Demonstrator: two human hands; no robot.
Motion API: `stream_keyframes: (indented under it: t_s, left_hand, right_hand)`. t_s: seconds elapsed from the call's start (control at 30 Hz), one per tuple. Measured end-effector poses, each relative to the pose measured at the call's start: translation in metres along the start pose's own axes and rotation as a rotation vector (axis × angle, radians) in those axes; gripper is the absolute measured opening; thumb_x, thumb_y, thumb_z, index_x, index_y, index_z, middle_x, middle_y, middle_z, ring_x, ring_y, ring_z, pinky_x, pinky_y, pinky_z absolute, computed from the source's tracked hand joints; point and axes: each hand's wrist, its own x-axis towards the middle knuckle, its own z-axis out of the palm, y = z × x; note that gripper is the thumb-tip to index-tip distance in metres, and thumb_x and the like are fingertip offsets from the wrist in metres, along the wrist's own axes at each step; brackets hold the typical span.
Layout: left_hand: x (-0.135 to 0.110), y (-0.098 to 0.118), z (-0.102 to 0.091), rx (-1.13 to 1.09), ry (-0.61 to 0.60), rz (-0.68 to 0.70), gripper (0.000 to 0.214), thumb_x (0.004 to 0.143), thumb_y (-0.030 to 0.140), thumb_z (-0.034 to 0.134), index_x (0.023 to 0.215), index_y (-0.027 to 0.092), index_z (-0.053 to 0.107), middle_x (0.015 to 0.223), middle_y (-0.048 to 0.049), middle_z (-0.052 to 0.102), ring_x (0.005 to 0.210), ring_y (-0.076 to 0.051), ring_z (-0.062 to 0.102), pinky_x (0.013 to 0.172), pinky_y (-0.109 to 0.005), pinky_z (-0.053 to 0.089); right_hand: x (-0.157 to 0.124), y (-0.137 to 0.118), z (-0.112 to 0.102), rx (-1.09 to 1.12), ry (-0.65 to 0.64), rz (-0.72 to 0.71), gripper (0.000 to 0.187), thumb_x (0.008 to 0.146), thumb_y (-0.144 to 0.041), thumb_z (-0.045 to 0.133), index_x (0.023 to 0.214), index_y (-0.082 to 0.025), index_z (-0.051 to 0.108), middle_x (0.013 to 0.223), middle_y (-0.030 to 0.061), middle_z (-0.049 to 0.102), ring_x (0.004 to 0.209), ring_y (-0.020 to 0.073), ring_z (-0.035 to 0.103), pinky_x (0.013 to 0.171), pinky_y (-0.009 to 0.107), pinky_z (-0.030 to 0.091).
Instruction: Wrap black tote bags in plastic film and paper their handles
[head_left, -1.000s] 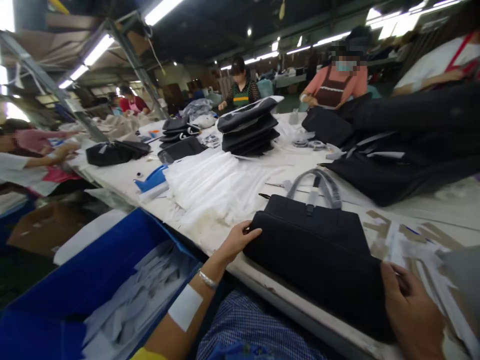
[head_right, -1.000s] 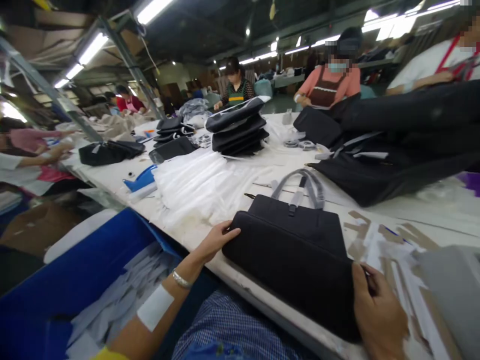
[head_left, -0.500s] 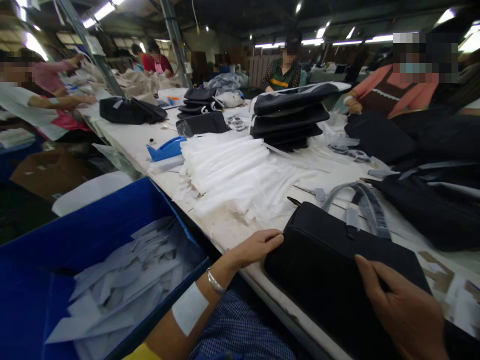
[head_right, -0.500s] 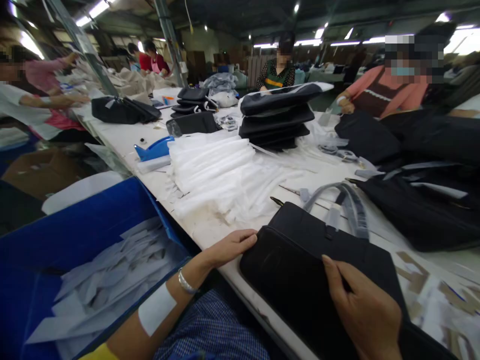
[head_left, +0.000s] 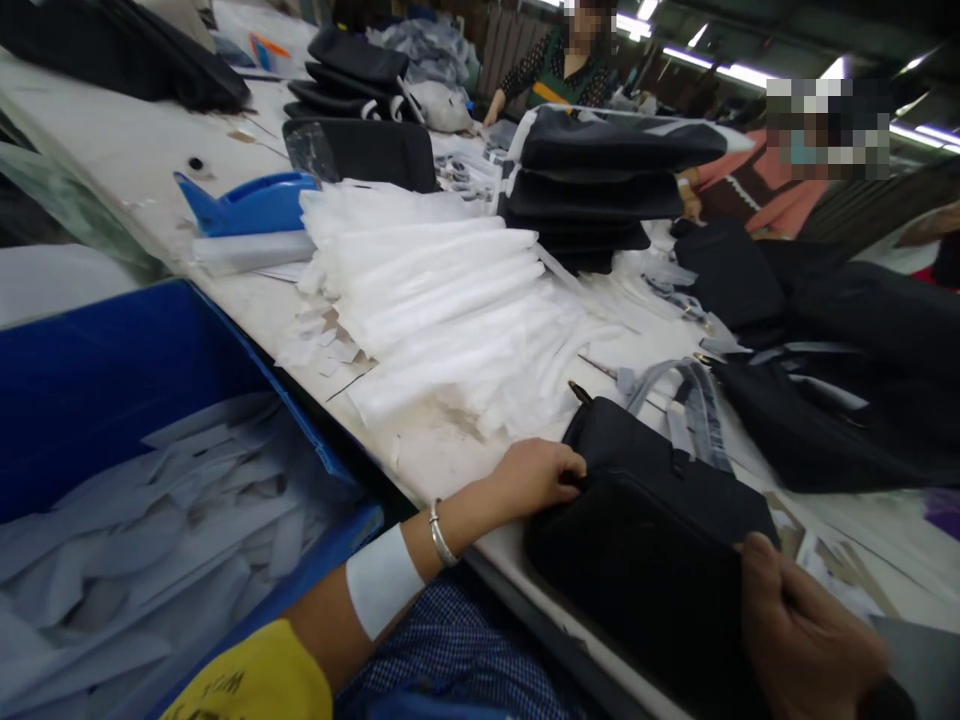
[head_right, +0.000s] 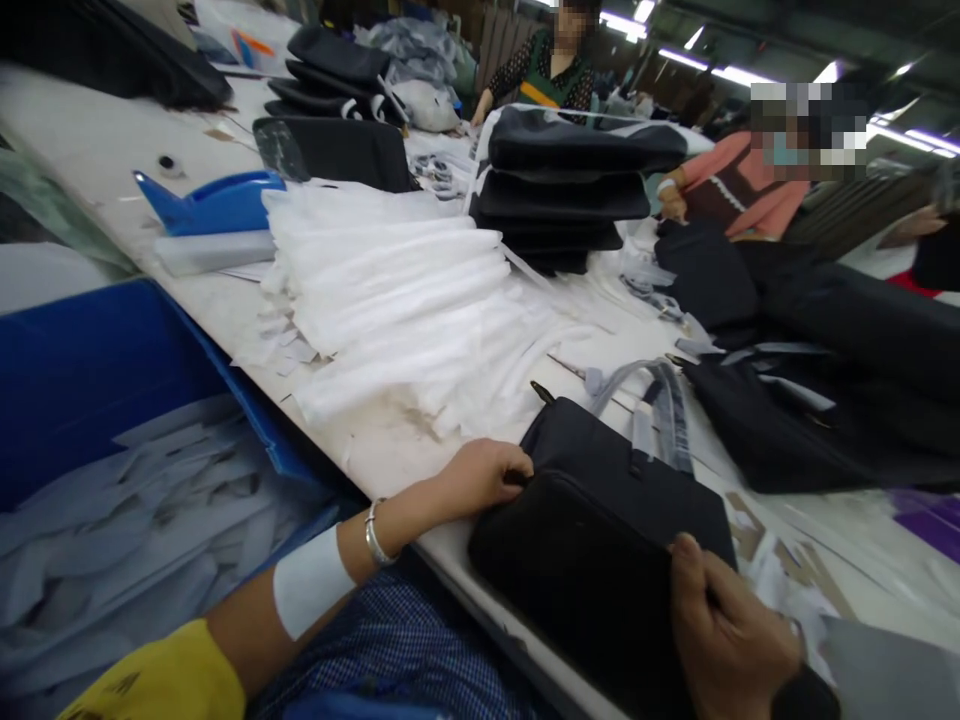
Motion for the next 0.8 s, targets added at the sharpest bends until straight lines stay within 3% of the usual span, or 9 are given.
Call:
stream_keyframes:
  t_s: [0.1,0.2,0.27,0.37,0.47,0.53,0.63,0.7,0.8]
  left_hand:
    - [-0.016,-0.004,-0.014,-0.110,-0.061,0.007,0.027,0.083,0.013,0.057,0.098,0.024,0.076,0.094,-0.0017,0.077,0.083,-0.019,0.070,0.078,-0.027,0.052]
    - [-0.022,0.020,-0.024,-0.077,0.205,-0.111,0.032,0.092,0.022,0.051,0.118,0.020,0.069,0.111,-0.0064,0.074,0.094,-0.021,0.069,0.090,-0.033,0.053]
    - [-0.019,0.044,-0.015,-0.011,0.341,-0.055,0.035,0.095,0.028,0.050,0.127,0.020,0.062,0.123,-0.0074,0.069,0.108,-0.021,0.066,0.100,-0.035,0.050]
    - [-0.018,0.068,0.022,0.167,0.079,0.294,0.038,0.099,0.034,0.045,0.134,0.023,0.056,0.137,-0.0050,0.061,0.130,-0.019,0.053,0.111,-0.033,0.042]
    - [-0.022,0.063,0.060,0.469,0.004,0.330,0.046,0.100,0.038,0.042,0.139,0.014,0.051,0.147,-0.0122,0.050,0.143,-0.025,0.037,0.120,-0.044,0.029]
    - [-0.026,0.053,0.072,0.545,0.018,0.325,0.048,0.100,0.039,0.040,0.141,0.015,0.048,0.150,-0.0106,0.047,0.145,-0.024,0.032,0.122,-0.044,0.023]
    - [-0.029,0.045,0.075,0.545,0.047,0.338,0.049,0.101,0.043,0.038,0.143,0.020,0.047,0.153,-0.0061,0.044,0.146,-0.022,0.031,0.123,-0.042,0.022]
    - [-0.029,0.045,0.074,0.542,0.047,0.335,0.050,0.101,0.044,0.036,0.144,0.021,0.046,0.155,-0.0048,0.041,0.146,-0.022,0.030,0.122,-0.042,0.023]
    - [-0.028,0.045,0.076,0.548,0.031,0.323,0.051,0.100,0.045,0.037,0.146,0.024,0.044,0.155,-0.0035,0.040,0.146,-0.023,0.030,0.122,-0.044,0.024]
  right_hand:
    - [0.015,-0.019,0.014,-0.057,-0.105,-0.097,0.062,0.096,-0.061,0.033,0.066,-0.020,0.068,0.055,0.0063,0.060,0.052,0.0199,0.057,0.051,0.030,0.035]
    - [0.021,-0.021,0.042,-0.057,-0.192,-0.183,0.063,0.097,-0.058,0.027,0.065,-0.022,0.068,0.055,0.0043,0.062,0.045,0.0162,0.053,0.045,0.027,0.031]
    - [0.019,-0.015,0.059,-0.066,-0.196,-0.226,0.059,0.097,-0.054,0.027,0.069,-0.022,0.069,0.057,0.0041,0.064,0.043,0.0157,0.052,0.043,0.027,0.030]
    - [0.016,-0.008,0.068,0.024,-0.163,-0.332,0.049,0.096,-0.046,0.031,0.077,-0.023,0.070,0.070,0.0061,0.070,0.056,0.0194,0.063,0.050,0.030,0.043]
    - [0.024,-0.018,0.054,0.195,-0.084,-0.411,0.038,0.093,-0.042,0.039,0.093,-0.022,0.071,0.094,0.0092,0.075,0.084,0.0262,0.070,0.078,0.040,0.053]
    - [0.040,-0.040,0.038,0.307,-0.043,-0.394,0.037,0.093,-0.042,0.042,0.102,-0.021,0.070,0.104,0.0107,0.074,0.096,0.0283,0.069,0.090,0.044,0.051]
    - [0.078,-0.087,0.022,0.438,-0.073,-0.366,0.035,0.096,-0.043,0.042,0.109,-0.022,0.067,0.112,0.0080,0.072,0.102,0.0245,0.067,0.094,0.037,0.050]
    - [0.109,-0.118,0.027,0.509,-0.226,-0.305,0.033,0.095,-0.043,0.046,0.109,-0.022,0.068,0.113,0.0063,0.072,0.101,0.0226,0.068,0.091,0.032,0.050]
    - [0.155,-0.154,0.055,0.422,-0.487,-0.155,0.037,0.099,-0.037,0.038,0.108,-0.016,0.067,0.105,0.0091,0.074,0.094,0.0196,0.069,0.085,0.029,0.050]
